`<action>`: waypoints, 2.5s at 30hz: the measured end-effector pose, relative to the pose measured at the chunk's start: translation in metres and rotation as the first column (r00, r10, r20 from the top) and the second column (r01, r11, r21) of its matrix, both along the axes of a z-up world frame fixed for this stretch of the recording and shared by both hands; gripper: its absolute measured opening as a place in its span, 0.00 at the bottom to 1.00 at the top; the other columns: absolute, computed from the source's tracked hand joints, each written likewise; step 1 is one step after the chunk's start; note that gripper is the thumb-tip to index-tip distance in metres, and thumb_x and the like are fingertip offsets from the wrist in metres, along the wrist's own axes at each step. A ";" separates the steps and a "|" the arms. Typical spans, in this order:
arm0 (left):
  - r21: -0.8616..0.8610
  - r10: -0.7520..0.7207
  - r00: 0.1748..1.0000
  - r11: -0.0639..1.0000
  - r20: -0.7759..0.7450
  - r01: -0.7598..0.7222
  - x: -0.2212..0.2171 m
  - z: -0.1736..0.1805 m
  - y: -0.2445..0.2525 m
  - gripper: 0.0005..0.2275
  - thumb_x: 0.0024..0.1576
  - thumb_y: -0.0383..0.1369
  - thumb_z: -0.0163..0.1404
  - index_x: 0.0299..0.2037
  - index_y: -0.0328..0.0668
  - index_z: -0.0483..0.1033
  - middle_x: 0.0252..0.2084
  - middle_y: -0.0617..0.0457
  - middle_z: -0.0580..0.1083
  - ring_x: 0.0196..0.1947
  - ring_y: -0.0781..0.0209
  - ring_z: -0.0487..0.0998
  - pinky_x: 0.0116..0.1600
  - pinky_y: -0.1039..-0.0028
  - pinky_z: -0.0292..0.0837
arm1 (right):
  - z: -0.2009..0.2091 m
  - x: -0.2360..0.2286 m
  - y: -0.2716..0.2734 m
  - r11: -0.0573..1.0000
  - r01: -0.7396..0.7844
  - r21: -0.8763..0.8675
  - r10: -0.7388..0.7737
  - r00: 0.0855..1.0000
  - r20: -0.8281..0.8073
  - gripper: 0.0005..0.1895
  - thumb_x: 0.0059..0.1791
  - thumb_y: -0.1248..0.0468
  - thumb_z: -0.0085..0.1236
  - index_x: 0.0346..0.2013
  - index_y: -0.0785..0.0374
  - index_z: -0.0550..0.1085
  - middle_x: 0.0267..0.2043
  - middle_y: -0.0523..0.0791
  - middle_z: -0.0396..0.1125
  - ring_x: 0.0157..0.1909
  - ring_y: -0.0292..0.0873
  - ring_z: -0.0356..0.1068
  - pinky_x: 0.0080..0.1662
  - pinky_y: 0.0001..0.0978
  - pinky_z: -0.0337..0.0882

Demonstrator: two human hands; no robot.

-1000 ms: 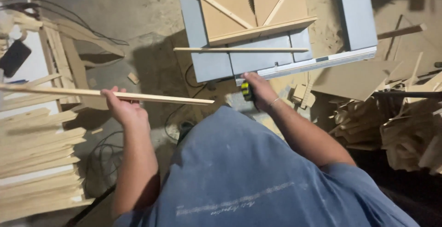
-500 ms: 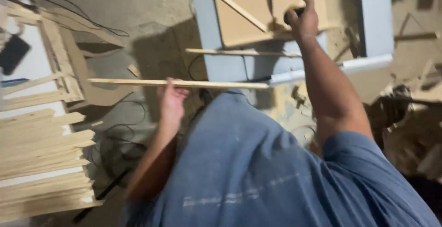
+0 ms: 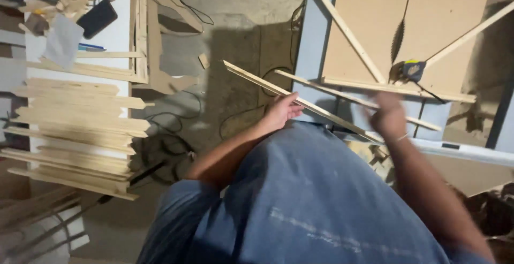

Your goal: Measuring and arranging thin wooden slats on a table saw crosscut sled for preparation.

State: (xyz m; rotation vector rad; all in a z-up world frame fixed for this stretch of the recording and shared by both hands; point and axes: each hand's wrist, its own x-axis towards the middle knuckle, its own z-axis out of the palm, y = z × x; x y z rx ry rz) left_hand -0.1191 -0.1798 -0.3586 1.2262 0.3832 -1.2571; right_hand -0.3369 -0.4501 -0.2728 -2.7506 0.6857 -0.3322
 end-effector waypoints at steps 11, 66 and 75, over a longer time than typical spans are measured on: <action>0.202 -0.260 0.966 0.945 -0.019 0.258 -0.076 0.027 -0.040 0.35 0.60 0.62 0.48 0.58 0.31 0.69 0.56 0.32 0.75 0.52 0.40 0.80 0.51 0.54 0.81 | -0.049 -0.116 -0.003 0.959 -0.261 -0.106 0.240 0.955 -0.175 0.18 0.47 0.50 0.60 0.52 0.42 0.75 0.39 0.37 0.68 0.42 0.43 0.73 0.45 0.35 0.74; 0.236 -0.260 -0.076 0.943 0.963 -0.235 -0.006 0.017 0.045 0.19 0.49 0.24 0.72 0.50 0.38 0.83 0.45 0.44 0.80 0.48 0.43 0.81 0.57 0.63 0.71 | 0.007 -0.201 -0.114 0.544 0.517 0.661 -0.532 0.822 -0.205 0.32 0.50 0.61 0.68 0.65 0.63 0.67 0.57 0.57 0.71 0.57 0.58 0.72 0.59 0.47 0.72; 0.315 -0.306 0.074 0.922 0.949 -0.226 -0.005 0.029 0.058 0.15 0.52 0.23 0.69 0.48 0.41 0.82 0.42 0.48 0.77 0.43 0.49 0.79 0.47 0.69 0.74 | 0.014 -0.200 -0.112 0.517 0.571 0.637 -0.530 0.798 -0.286 0.16 0.50 0.58 0.68 0.50 0.53 0.74 0.42 0.45 0.75 0.47 0.45 0.76 0.51 0.41 0.76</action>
